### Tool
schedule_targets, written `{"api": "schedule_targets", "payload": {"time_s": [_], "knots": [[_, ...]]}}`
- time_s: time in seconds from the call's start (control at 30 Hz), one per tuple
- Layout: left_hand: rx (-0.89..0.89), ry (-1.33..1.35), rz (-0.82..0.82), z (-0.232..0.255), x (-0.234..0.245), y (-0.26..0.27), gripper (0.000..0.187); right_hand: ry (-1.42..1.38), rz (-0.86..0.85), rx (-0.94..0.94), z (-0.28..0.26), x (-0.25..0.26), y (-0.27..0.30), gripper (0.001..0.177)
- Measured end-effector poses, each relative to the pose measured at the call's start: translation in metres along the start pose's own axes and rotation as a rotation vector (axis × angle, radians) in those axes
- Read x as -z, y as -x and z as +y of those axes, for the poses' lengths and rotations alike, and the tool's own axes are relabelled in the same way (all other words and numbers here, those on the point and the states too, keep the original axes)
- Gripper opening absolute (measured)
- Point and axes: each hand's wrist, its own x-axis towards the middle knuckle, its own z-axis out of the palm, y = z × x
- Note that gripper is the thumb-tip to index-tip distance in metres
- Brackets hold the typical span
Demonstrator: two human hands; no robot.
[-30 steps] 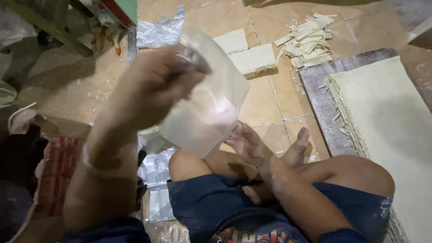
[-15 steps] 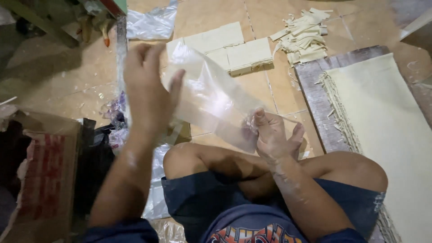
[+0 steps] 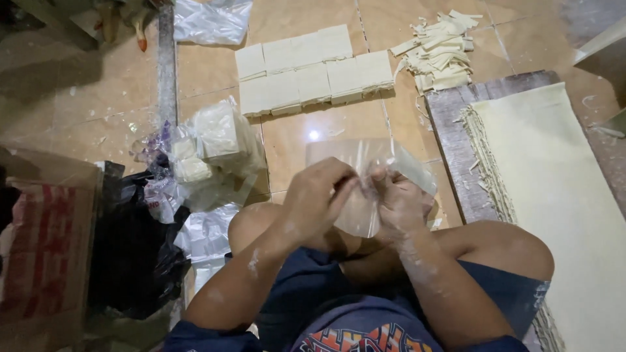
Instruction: The person picks up stacks of thin white food sheets from the floor, places them into individual plastic bags, and seals the bags by hand.
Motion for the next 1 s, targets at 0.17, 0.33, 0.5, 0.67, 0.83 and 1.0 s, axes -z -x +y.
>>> {"api": "schedule_targets", "payload": {"time_s": [0.17, 0.33, 0.5, 0.67, 0.83, 1.0], "knots": [[0.01, 0.007, 0.032, 0.0, -0.007, -0.003, 0.013, 0.121, 0.001, 0.101, -0.014, 0.005, 0.013, 0.055], [-0.078, 0.012, -0.033, 0.001, -0.024, -0.016, 0.013, 0.242, 0.132, 0.358, 0.004, 0.023, -0.002, 0.074], [0.042, -0.082, -0.032, -0.034, -0.019, -0.017, 0.014, 0.326, -0.117, 0.209, -0.003, 0.02, -0.023, 0.047], [0.146, -0.258, 0.096, -0.05, 0.022, -0.02, 0.017, 0.009, -0.248, 0.398, -0.02, 0.051, -0.045, 0.052], [0.122, 0.008, -0.302, -0.067, 0.002, -0.029, 0.019, 1.04, -0.313, 0.278, -0.061, 0.051, -0.051, 0.029], [0.561, 0.748, -0.137, -0.193, -0.079, -0.055, 0.018, 0.902, -0.307, 0.128, 0.002, 0.061, -0.092, 0.021]]}}
